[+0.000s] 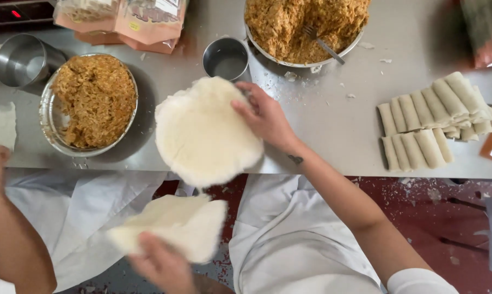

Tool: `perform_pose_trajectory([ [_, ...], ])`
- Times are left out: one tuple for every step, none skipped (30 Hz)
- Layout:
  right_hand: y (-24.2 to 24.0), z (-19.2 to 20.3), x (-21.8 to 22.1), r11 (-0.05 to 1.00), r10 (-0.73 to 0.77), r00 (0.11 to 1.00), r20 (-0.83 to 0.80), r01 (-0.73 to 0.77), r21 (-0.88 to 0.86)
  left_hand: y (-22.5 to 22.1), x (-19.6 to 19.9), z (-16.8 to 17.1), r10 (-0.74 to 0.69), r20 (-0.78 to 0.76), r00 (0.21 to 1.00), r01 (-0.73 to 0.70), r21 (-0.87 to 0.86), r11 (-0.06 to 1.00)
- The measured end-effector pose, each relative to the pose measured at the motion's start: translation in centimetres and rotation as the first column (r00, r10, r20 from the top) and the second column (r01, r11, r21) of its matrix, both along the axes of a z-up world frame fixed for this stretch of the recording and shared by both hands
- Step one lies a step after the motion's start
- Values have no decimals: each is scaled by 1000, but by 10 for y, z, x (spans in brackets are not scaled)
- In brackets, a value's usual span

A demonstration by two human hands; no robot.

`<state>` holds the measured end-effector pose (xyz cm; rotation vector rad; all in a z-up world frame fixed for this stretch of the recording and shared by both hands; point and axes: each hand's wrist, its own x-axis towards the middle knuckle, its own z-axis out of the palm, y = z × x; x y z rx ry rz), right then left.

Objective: Preparing and rolling lumpia by placing meat filling on wrappers and folding them into rolls.

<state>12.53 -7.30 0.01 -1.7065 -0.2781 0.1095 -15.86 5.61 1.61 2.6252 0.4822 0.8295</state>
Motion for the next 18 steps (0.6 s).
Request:
perform_pose_trajectory([
  [5,2,0,1000,26,1000,-14,-26,11,7,-30,-48,-26,-10,1000,26,23,999],
  [-13,-7,-5,998,53,998,-27,-52,23,10,-9,-92,-52,-20,998,52,45,998],
  [-31,-16,-10,996,85,996,-36,-84,32,10,-9,-141,-71,-27,997,73,64,995],
  [-48,-23,-15,992,118,992,-45,-116,40,-5,-33,-194,-90,-34,995,93,83,992],
  [-71,-20,-21,993,117,992,-52,-115,32,-21,6,-174,-91,-39,995,94,73,993],
  [-94,-16,-26,978,160,940,-300,-110,177,-38,47,-155,-198,-23,980,190,-204,960],
  [-119,-12,-32,948,216,829,-516,-51,315,-53,90,-137,-307,25,951,283,-462,841],
  [-144,-40,-36,951,200,830,-520,-36,308,-63,113,-118,-321,24,947,294,-469,833],
  [-171,-67,-38,943,200,817,-540,-11,332,-74,141,-99,-440,147,886,383,-765,517],
  [-199,-93,-40,935,200,804,-560,14,355,-86,169,-79,-491,300,818,395,-913,102],
  [-202,-82,-49,936,181,811,-556,32,351,-89,171,-79,-507,306,806,402,-911,89],
  [-204,-71,-58,923,189,801,-568,52,382,-92,174,-79,-557,236,797,439,-858,265],
  [-205,-61,-69,908,208,785,-583,67,414,-93,172,-80,-584,153,797,466,-772,433],
  [-201,-52,-71,908,197,786,-586,79,412,-98,174,-76,-593,152,791,469,-774,426],
  [-197,-43,-75,923,161,803,-574,84,376,-102,172,-73,-614,115,781,496,-711,499],
  [-192,-34,-78,936,125,818,-562,90,340,-105,170,-70,-631,75,772,522,-640,564],
  [-188,-36,-80,935,125,819,-559,90,342,-112,171,-68,-631,76,772,524,-638,564],
  [-184,-37,-82,946,83,832,-549,107,306,-118,172,-65,-648,83,757,560,-593,578],
])
